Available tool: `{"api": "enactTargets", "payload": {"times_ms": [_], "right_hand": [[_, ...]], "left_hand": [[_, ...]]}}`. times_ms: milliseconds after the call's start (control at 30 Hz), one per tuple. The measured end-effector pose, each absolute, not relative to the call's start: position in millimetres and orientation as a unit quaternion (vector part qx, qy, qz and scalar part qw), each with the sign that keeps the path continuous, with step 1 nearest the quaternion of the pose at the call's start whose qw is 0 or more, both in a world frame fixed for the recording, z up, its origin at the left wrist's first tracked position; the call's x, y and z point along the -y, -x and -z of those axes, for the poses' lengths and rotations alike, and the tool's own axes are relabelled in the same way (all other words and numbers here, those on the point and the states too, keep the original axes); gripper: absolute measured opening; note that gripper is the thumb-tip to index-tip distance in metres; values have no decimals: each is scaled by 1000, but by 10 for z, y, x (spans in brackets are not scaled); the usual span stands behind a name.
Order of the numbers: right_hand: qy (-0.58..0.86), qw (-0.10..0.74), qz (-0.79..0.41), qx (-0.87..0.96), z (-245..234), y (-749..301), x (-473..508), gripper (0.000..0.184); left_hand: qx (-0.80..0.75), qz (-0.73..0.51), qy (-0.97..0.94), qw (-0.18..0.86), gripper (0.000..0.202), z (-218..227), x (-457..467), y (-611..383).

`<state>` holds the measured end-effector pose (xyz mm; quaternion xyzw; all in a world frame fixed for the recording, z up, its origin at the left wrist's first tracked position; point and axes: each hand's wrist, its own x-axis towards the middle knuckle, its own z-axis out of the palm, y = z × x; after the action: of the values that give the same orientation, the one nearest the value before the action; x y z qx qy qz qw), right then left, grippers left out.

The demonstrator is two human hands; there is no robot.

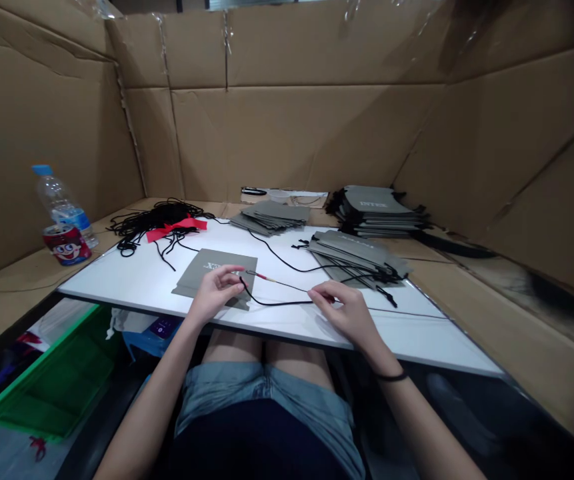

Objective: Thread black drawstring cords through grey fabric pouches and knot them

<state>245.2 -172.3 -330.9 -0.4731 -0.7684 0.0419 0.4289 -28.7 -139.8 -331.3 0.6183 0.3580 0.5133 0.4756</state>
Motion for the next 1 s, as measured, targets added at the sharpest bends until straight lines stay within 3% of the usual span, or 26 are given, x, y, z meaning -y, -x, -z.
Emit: {"api": "enactTargets", "payload": {"times_ms": [1000], "right_hand": [[473,379,-17,795,3292,-2421,1742,30]], "left_hand": [[-384,-517,-660,388,30,3352,1434,240]]}}
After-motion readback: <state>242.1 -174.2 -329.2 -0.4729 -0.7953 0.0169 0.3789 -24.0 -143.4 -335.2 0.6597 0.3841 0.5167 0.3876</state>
